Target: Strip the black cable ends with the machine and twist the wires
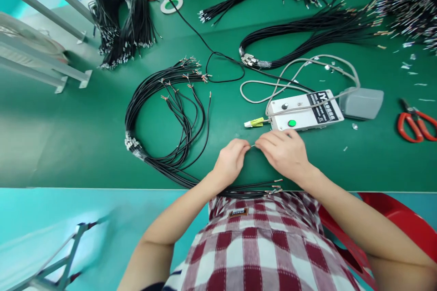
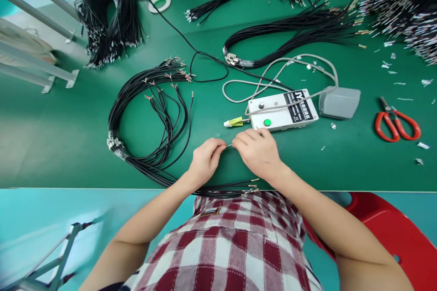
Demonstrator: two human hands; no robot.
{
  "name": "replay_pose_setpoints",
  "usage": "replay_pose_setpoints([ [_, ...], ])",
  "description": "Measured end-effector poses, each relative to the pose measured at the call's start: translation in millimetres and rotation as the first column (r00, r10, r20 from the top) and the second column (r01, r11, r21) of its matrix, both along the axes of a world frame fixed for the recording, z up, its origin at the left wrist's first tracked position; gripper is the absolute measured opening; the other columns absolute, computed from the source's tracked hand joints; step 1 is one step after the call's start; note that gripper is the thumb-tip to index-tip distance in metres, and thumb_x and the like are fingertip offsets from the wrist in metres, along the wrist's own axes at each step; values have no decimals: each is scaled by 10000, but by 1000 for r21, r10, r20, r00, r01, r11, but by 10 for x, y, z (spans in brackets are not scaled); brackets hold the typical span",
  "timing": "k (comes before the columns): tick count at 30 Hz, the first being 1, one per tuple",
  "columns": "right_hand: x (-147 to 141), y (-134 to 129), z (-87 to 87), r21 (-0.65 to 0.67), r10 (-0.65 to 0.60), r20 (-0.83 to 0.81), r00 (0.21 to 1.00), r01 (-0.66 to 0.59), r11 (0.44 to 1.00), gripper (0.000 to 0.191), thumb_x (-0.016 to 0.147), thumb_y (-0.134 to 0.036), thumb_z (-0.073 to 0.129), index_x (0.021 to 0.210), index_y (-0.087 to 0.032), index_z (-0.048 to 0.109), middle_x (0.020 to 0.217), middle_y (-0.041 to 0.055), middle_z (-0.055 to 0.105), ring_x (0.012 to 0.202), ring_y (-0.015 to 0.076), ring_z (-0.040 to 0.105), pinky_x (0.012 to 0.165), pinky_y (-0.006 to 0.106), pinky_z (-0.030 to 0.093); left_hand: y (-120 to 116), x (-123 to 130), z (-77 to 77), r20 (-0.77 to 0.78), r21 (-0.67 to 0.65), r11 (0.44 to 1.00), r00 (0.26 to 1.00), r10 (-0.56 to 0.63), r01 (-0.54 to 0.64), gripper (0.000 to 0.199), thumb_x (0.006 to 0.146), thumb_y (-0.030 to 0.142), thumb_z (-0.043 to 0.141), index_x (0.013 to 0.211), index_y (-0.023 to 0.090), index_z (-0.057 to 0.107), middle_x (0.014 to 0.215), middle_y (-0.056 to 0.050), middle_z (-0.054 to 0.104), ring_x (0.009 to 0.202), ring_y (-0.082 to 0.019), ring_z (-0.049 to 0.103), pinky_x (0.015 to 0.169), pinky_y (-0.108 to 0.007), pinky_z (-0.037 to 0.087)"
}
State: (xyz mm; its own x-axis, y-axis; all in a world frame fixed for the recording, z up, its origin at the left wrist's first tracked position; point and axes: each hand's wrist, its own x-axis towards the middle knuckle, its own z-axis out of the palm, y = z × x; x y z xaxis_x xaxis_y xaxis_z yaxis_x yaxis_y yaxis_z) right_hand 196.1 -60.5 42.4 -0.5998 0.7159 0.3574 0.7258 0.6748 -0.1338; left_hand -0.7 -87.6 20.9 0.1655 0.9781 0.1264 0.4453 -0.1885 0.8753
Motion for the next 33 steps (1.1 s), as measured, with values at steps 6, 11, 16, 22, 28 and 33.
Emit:
replay_pose_setpoints([
  [6, -68, 336, -15, 19, -91, 91, 992, 89, 996, 242, 1006, -163, 415, 1147, -232, 599, 1169, 65, 701, 1144, 244, 546, 882, 435, 325, 348, -123, 23, 237, -250, 962, 957, 169, -108, 151, 878, 296, 619, 800, 168, 614, 635, 9, 595, 582, -109, 551, 576, -220, 431],
  [11, -135, 494, -87, -12, -116, 92, 989, 118, 993, 282, 1013, -140, 353, 932, -283, 582, 927, 35, 690, 991, 213, 572, 874, 415, 367, 548, -135, 23, 287, -288, 953, 942, 175, -90, 138, 831, 279, 648, 765, 164, 610, 595, 18, 579, 540, -94, 520, 551, -216, 408],
  [16, -131, 594, -53, -106, -63, -17, 998, 61, 992, 317, 996, -130, 375, 776, -272, 554, 696, 13, 580, 863, 194, 548, 915, 411, 388, 649, -122, -26, 256, -289, 955, 956, 145, -68, 123, 830, 253, 640, 754, 162, 607, 585, 19, 580, 534, -96, 526, 547, -215, 401],
  [22, -130, 615, -41, -144, -47, -62, 997, 38, 989, 321, 983, -111, 385, 758, -268, 551, 681, 2, 564, 861, 185, 557, 1024, 473, 356, 708, -121, -100, 203, -270, 961, 973, 109, -51, 102, 842, 221, 608, 762, 158, 611, 602, 14, 593, 558, -106, 554, 579, -221, 418],
  [28, -80, 582, 31, -138, -13, -74, 997, 3, 990, 207, 972, -190, 504, 1031, -341, 633, 880, -4, 706, 1028, 222, 607, 1115, 548, 279, 739, -111, -114, 143, -243, 969, 987, 72, -36, 105, 856, 213, 587, 765, 166, 612, 608, 12, 599, 566, -115, 574, 594, -227, 431],
  [33, 402, 306, 108, 20, -130, -99, 987, 133, 991, 251, 939, -279, 593, 1186, -272, 633, 1229, 62, 716, 1191, 308, 600, 1097, 594, 254, 740, -114, -125, 131, -244, 969, 989, 74, -40, 103, 856, 209, 588, 767, 166, 618, 612, 10, 606, 571, -118, 587, 602, -226, 437],
])
